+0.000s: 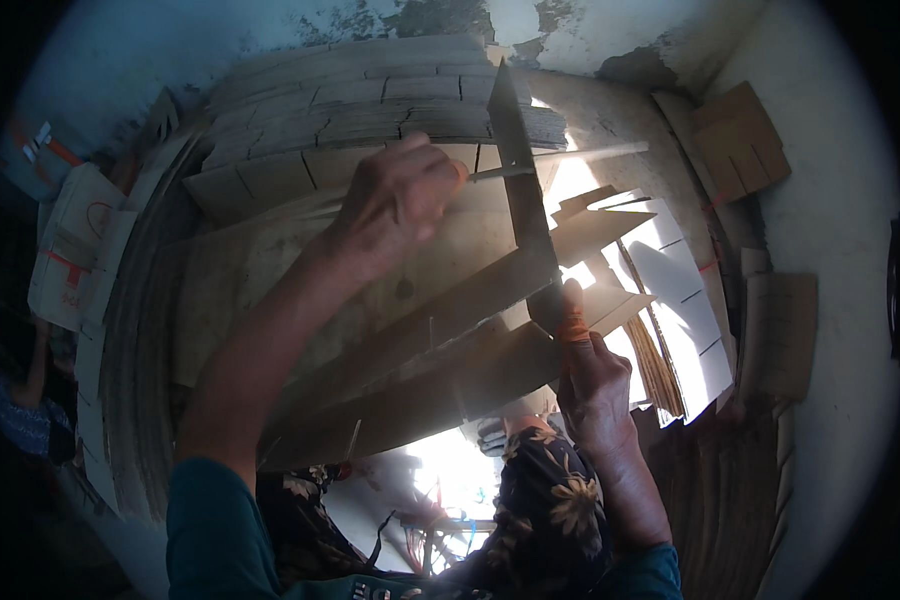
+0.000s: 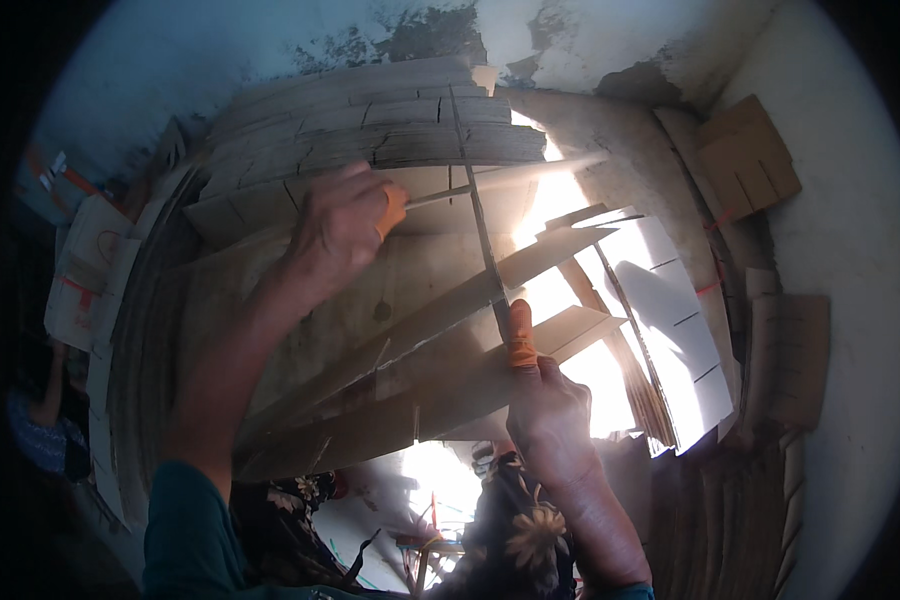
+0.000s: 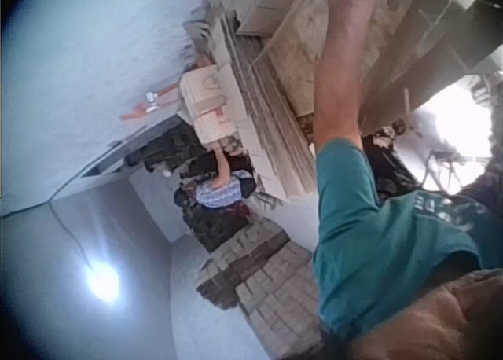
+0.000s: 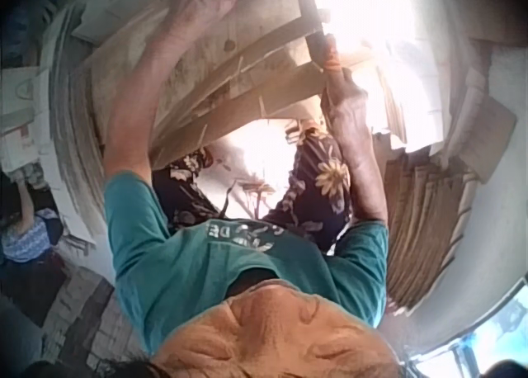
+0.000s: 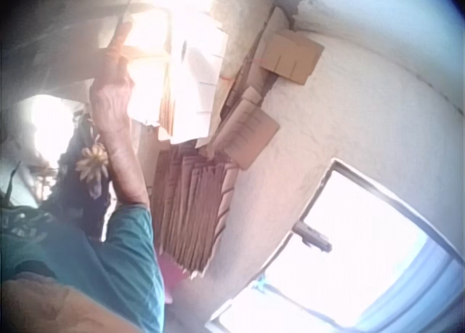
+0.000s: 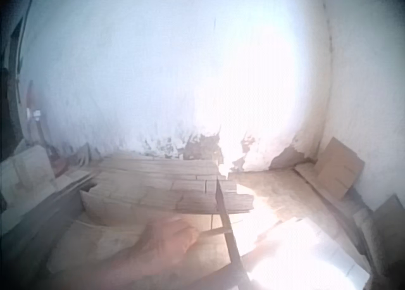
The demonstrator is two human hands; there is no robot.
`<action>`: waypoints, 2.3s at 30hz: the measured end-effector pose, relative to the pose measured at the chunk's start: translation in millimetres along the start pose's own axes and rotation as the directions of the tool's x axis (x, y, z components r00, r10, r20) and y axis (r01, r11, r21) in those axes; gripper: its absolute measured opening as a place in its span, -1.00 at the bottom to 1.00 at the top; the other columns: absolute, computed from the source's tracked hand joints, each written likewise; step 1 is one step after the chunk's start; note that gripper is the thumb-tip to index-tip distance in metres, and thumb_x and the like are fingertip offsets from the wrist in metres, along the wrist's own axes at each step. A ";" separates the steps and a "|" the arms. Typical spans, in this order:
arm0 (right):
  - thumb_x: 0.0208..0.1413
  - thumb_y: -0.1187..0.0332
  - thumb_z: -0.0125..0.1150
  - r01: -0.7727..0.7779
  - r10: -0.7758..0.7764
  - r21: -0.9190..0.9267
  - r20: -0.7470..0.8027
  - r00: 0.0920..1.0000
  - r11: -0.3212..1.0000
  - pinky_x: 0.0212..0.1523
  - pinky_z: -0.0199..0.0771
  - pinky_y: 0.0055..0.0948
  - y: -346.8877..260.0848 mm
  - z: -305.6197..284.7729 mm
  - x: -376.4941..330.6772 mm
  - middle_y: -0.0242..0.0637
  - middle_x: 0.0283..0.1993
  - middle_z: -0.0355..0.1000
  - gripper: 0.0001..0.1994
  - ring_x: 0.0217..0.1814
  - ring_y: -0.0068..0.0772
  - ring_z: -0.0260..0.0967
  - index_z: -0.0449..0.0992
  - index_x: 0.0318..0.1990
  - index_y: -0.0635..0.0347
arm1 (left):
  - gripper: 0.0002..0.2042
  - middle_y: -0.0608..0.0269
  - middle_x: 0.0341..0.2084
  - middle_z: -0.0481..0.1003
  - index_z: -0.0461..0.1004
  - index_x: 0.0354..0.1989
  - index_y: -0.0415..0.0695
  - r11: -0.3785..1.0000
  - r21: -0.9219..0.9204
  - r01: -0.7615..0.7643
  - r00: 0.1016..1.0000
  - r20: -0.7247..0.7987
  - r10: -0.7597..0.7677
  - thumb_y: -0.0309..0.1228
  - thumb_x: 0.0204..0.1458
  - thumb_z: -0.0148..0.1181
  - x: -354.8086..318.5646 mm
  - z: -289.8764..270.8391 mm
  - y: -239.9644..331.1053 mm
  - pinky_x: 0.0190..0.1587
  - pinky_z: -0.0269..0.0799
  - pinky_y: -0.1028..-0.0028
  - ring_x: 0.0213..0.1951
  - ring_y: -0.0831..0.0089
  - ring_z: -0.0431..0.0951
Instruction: The person assembles flat cardboard pieces into box-like structures by folding and interlocking the flaps. The person handles each piece individually, aligning edges and securing the shape by hand.
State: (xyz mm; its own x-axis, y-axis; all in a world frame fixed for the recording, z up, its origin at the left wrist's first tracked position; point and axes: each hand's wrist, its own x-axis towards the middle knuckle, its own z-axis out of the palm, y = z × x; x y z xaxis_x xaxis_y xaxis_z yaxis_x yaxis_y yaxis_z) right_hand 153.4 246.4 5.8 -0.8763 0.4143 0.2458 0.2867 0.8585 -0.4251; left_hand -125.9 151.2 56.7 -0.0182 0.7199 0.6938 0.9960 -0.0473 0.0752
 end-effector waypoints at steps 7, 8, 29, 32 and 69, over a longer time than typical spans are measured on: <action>0.05 0.58 0.11 -0.060 0.055 -0.064 -0.084 0.995 0.996 -0.40 0.54 -0.30 -17.9 -45.7 -26.5 -0.12 -0.39 0.47 -0.43 -0.44 -0.20 0.51 0.30 0.29 0.15 | -0.90 0.07 -0.55 0.46 0.44 -0.47 -0.22 0.972 -0.122 0.202 0.979 0.017 -0.202 -0.66 -0.20 0.11 -1.6 -36.7 38.2 -0.36 0.42 0.21 -0.35 0.09 0.49; 0.06 0.62 0.10 -0.037 0.031 -0.069 -0.079 0.996 0.997 -0.35 0.57 -0.23 -23.2 -54.4 -26.7 -0.06 -0.36 0.50 -0.40 -0.36 -0.15 0.55 0.26 0.32 0.10 | -0.88 0.05 -0.50 0.48 0.46 -0.42 -0.24 0.970 -0.123 0.212 0.975 0.088 -0.202 -0.64 -0.18 0.18 -7.2 -35.1 36.7 -0.34 0.42 0.21 -0.34 0.08 0.50; -0.02 -0.07 0.30 -0.403 0.386 -0.387 -0.125 0.914 0.829 0.20 0.24 -0.05 120.7 -81.3 -55.7 0.11 0.23 0.25 -0.14 0.31 0.06 0.15 0.16 0.30 0.35 | -0.71 -0.06 -0.10 0.48 0.47 -0.30 -0.29 0.844 0.077 0.530 0.683 0.551 -0.479 -0.50 -0.20 0.42 -157.7 -103.4 131.2 0.06 0.38 0.21 0.00 -0.01 0.45; -0.20 -0.33 0.29 -0.430 0.541 -0.565 0.033 0.841 0.704 0.19 0.13 0.20 128.2 -69.9 -68.6 0.06 0.27 0.20 0.13 0.32 0.06 0.12 0.05 0.31 0.48 | -0.73 -0.05 -0.07 0.47 0.41 -0.43 -0.30 0.919 0.050 0.391 0.854 0.353 -0.382 -0.63 -0.29 0.40 -157.3 -89.2 116.1 0.05 0.38 0.23 0.02 0.00 0.43; -0.04 0.66 0.28 -0.014 0.059 0.257 -0.168 0.984 0.966 0.02 0.47 -0.54 -28.6 -152.4 6.0 -0.24 0.23 0.38 -0.21 0.04 -0.56 0.46 0.18 0.38 -0.10 | -0.69 0.06 -0.25 0.58 0.58 -0.24 -0.26 0.777 -0.181 0.604 0.773 0.374 -0.513 -0.49 -0.23 0.43 -166.7 -72.4 102.1 -0.10 0.45 0.22 -0.17 0.09 0.53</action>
State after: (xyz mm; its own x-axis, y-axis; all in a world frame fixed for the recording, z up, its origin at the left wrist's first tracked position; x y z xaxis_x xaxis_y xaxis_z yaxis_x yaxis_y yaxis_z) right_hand 198.9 270.4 152.2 -0.7801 0.5092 0.3635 0.1900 0.7464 -0.6377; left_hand -27.5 -23.7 0.6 -0.4930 0.8391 0.2298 0.7469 0.2727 0.6065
